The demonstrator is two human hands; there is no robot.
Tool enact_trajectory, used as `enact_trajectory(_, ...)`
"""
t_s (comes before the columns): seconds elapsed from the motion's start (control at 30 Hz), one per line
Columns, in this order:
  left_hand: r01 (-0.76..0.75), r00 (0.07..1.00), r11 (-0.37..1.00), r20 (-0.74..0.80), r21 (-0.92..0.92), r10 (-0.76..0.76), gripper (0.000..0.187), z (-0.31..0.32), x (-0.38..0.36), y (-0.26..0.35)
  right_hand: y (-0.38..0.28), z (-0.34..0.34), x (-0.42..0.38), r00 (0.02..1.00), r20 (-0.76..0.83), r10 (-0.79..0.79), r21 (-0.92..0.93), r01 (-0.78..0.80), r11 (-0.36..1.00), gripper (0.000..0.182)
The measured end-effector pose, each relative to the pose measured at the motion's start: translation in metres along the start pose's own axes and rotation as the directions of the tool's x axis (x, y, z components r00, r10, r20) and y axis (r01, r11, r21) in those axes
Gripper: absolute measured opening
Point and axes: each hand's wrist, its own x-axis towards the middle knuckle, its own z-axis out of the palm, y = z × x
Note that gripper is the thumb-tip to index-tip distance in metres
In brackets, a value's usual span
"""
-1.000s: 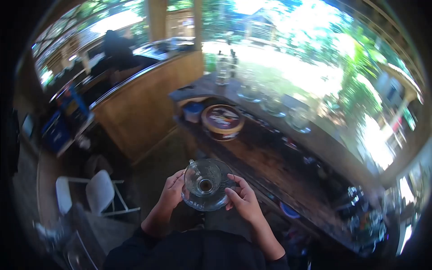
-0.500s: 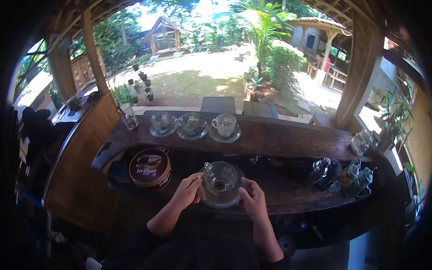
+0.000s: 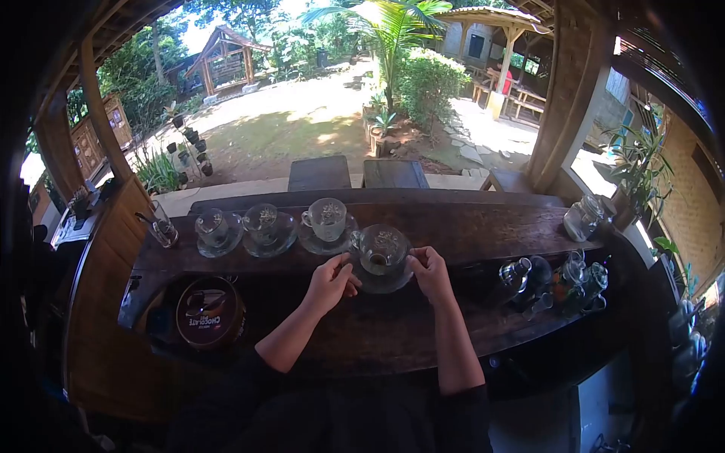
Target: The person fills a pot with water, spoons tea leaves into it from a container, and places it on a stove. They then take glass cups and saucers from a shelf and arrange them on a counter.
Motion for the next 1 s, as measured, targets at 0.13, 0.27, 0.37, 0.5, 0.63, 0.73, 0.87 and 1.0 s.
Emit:
enact_trajectory(0.13,-0.061,0.996,0.997,-0.071,-0.039,0.059,0.049,0.025,0.016,-0.003,0.013,-0.021,0.048,0.993,0.115,0.004,-0.057,0.003,0.998,0.013)
enact_trajectory(0.27,-0.098,0.992,0.991,-0.094,-0.095,0.089,0.049,0.038,0.036,-0.017,0.030,-0.030,0.088,0.980,0.188,-0.071,-0.105,0.092,0.990,0.014)
enact_trajectory(0.37,-0.120,0.986,0.988,-0.128,-0.101,0.107,0.044,0.040,0.052,-0.027,0.039,-0.032,0.109,0.970,0.234,-0.072,-0.113,0.101,0.988,0.014)
enact_trajectory(0.5,-0.095,0.986,0.993,-0.146,-0.065,0.085,0.036,0.041,0.062,-0.030,0.030,-0.026,0.119,0.969,0.246,-0.018,-0.183,0.065,0.981,0.013)
enact_trajectory(0.63,-0.137,0.971,0.990,-0.200,-0.029,0.129,0.027,0.047,0.065,-0.030,0.032,-0.028,0.126,0.967,0.252,-0.017,-0.187,0.066,0.980,0.014)
enact_trajectory(0.73,-0.143,0.965,0.990,-0.224,0.006,0.140,0.026,0.047,0.067,-0.031,0.031,-0.026,0.126,0.971,0.237,-0.008,-0.198,0.056,0.979,0.014)
enact_trajectory(0.87,-0.121,0.964,0.993,-0.239,-0.001,0.117,0.025,0.046,0.073,-0.038,0.037,-0.026,0.127,0.980,0.198,-0.010,-0.206,0.052,0.977,0.014)
enact_trajectory(1.0,-0.078,0.967,0.997,-0.245,-0.010,0.073,0.024,0.046,0.073,-0.034,0.042,-0.025,0.130,0.985,0.170,0.009,-0.229,0.030,0.973,0.013)
